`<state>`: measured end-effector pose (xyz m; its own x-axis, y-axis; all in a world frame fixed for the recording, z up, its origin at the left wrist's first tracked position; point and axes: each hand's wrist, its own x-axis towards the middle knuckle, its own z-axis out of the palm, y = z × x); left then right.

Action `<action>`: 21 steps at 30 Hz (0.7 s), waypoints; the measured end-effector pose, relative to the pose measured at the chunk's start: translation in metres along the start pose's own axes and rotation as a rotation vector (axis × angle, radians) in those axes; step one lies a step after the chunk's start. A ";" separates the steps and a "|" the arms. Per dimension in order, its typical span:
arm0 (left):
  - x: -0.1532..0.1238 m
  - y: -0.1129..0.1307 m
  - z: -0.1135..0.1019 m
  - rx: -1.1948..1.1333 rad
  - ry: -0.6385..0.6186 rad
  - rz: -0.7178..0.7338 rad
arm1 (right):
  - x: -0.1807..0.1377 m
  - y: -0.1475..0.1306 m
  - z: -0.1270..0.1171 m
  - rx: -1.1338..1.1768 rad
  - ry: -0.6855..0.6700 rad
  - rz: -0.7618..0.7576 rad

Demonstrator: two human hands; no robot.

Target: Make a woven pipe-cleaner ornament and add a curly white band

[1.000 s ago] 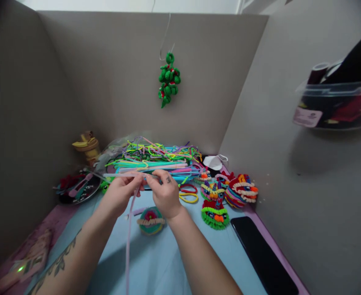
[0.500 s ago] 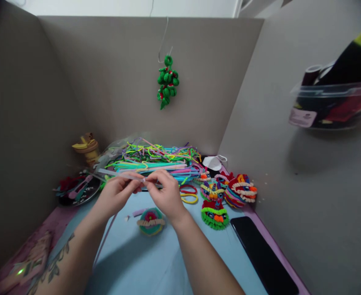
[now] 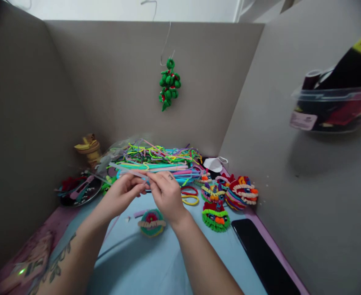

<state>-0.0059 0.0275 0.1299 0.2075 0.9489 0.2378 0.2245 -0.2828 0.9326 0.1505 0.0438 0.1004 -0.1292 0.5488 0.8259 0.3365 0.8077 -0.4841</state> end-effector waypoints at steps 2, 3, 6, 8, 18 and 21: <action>0.001 -0.002 0.002 -0.018 0.017 0.013 | 0.001 -0.002 -0.001 0.026 0.000 0.043; 0.001 -0.003 0.002 -0.014 0.019 0.020 | 0.002 -0.003 -0.001 0.042 -0.004 0.065; 0.003 -0.006 0.002 0.035 0.030 0.037 | 0.005 -0.004 -0.003 0.088 -0.039 0.123; 0.003 -0.006 0.001 0.069 0.033 0.037 | 0.006 -0.005 -0.004 0.103 -0.074 0.138; 0.004 -0.004 0.003 0.078 0.080 0.051 | 0.007 -0.005 -0.003 0.022 0.005 0.149; 0.005 -0.003 0.005 0.056 0.086 0.026 | 0.005 -0.005 0.000 -0.035 0.019 0.146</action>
<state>-0.0010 0.0322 0.1267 0.1317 0.9489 0.2867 0.2734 -0.3128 0.9096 0.1482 0.0432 0.1071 -0.0591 0.6555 0.7529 0.3826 0.7115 -0.5894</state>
